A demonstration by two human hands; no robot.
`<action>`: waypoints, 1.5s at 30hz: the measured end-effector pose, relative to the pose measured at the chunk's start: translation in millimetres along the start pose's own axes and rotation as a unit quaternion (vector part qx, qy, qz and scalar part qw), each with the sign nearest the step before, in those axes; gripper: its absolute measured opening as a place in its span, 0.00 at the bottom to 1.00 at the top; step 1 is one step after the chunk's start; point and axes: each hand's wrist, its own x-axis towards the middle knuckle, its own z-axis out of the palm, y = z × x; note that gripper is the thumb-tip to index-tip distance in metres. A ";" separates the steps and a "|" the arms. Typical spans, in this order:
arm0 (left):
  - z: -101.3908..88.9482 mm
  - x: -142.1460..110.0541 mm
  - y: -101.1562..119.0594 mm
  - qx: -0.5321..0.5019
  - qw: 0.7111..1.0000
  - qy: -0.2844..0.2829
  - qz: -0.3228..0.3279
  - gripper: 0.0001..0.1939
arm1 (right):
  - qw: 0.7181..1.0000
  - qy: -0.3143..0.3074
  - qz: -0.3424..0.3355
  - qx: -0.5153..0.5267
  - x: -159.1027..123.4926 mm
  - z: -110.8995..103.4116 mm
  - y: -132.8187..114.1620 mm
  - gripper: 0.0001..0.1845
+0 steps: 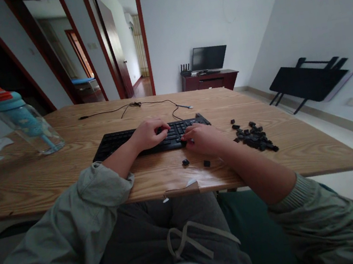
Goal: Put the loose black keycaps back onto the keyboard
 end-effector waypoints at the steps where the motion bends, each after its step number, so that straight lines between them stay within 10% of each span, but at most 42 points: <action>1: -0.7 0.1 0.3 -0.002 1.000 0.001 -0.002 0.10 | 1.000 0.005 0.002 0.008 0.2 1.1 1.3 0.16; 11: -7.2 1.3 2.9 -0.003 1.000 0.012 -0.005 0.11 | 0.992 0.019 0.078 0.093 3.4 1.7 8.8 0.12; 45: -5.7 1.0 -1.0 -0.009 1.000 0.025 -0.008 0.12 | 0.999 0.004 -0.031 0.014 -0.7 3.0 6.3 0.13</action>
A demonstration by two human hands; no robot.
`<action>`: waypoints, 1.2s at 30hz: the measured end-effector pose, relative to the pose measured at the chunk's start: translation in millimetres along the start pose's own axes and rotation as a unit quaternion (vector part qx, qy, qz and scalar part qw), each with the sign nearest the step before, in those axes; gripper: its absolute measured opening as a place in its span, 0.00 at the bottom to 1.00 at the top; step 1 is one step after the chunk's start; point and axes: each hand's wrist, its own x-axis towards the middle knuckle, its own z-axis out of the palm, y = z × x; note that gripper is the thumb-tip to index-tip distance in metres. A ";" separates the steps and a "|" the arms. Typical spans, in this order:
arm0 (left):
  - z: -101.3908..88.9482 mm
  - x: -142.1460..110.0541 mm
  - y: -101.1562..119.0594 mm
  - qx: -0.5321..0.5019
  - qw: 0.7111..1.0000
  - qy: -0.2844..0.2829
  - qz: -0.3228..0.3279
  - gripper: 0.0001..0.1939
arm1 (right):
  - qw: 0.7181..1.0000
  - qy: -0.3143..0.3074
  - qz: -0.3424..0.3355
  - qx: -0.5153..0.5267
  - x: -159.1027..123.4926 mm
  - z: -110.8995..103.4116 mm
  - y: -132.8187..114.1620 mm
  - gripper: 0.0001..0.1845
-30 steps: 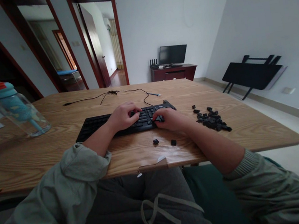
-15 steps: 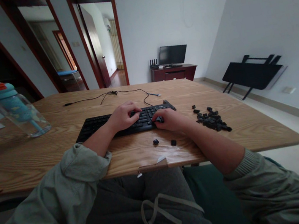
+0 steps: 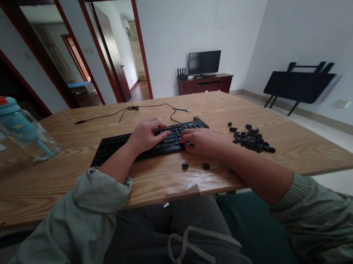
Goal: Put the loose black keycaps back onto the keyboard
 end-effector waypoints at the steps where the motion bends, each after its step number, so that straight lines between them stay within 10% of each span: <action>1: 0.1 0.0 0.0 -0.002 1.000 0.001 0.001 0.12 | 1.000 0.000 -0.002 -0.003 -0.7 -0.6 -1.3 0.13; 12: 1.4 0.2 -4.2 -0.005 1.000 -0.016 -0.006 0.16 | 0.998 0.040 0.013 0.056 1.5 8.7 9.2 0.12; 24: 21.5 6.6 17.1 0.077 0.973 -0.210 0.059 0.16 | 0.990 0.027 -0.011 0.136 2.8 8.2 19.5 0.09; 36: 15.9 7.3 13.4 0.066 0.967 -0.243 0.041 0.17 | 0.978 0.027 0.114 0.172 -0.4 8.1 18.4 0.13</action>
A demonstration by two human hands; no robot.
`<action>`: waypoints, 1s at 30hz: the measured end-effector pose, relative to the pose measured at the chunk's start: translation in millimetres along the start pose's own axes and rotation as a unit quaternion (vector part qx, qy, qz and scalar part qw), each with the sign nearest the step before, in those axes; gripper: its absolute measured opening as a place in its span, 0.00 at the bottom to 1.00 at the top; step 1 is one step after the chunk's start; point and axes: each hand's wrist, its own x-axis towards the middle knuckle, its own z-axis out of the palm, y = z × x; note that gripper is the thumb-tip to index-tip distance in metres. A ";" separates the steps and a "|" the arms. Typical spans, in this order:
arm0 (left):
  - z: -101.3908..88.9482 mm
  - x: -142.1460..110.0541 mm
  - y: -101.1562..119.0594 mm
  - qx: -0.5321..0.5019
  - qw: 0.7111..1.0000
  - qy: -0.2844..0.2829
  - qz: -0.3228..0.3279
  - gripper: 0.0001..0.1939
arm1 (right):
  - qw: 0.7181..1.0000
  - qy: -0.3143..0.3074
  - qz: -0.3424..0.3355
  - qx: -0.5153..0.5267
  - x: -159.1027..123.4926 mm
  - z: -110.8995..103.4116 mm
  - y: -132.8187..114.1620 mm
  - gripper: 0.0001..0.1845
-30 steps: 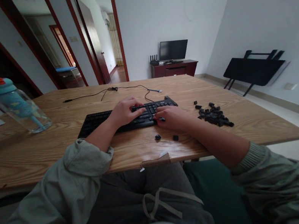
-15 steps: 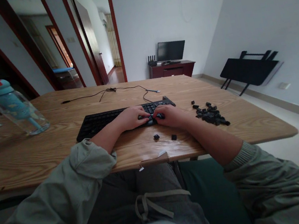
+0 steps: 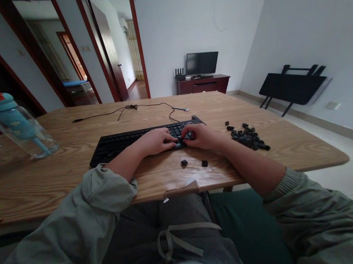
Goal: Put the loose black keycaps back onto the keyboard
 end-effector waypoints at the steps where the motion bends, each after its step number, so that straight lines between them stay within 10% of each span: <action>1: -0.2 -0.2 0.1 0.000 1.000 0.000 0.000 0.17 | 1.000 -0.001 -0.001 -0.003 0.0 0.3 0.9 0.13; 12: 0.7 -1.0 1.6 0.004 1.000 -0.009 -0.001 0.18 | 0.993 -0.019 -0.114 -0.007 6.4 0.6 5.9 0.10; 30: 1.0 -2.9 3.2 0.009 1.000 0.002 0.001 0.19 | 0.998 -0.009 -0.056 -0.039 5.6 -1.6 -5.0 0.10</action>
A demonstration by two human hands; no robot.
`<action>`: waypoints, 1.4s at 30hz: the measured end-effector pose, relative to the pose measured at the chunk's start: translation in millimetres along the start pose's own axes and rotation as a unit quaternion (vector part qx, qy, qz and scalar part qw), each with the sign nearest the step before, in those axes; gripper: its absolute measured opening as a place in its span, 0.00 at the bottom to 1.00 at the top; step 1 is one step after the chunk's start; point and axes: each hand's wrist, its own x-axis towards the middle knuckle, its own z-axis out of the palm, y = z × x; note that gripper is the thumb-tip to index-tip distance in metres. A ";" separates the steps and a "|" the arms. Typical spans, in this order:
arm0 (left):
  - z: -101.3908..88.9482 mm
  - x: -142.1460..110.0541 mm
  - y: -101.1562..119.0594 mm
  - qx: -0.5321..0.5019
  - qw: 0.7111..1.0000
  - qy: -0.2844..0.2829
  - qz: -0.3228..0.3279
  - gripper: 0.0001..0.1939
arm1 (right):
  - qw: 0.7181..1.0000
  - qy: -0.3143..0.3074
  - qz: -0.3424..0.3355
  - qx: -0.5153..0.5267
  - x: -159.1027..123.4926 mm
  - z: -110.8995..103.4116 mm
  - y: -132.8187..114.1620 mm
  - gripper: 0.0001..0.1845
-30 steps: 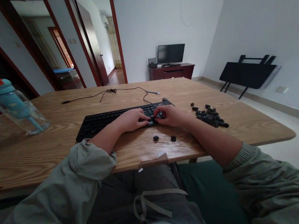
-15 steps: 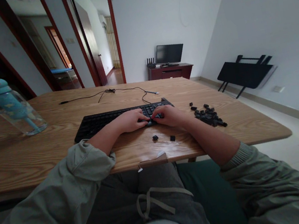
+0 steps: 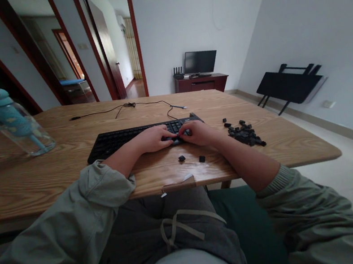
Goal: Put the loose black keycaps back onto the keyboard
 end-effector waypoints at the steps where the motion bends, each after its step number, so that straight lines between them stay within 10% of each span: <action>1: 0.3 -0.3 0.8 0.001 1.000 0.001 0.001 0.20 | 1.000 -0.002 -0.003 0.001 -0.4 -0.6 -0.4 0.10; 42: 4.8 1.2 -3.2 -0.045 0.999 0.017 0.010 0.18 | 0.998 0.001 -0.049 0.041 2.4 2.2 6.6 0.10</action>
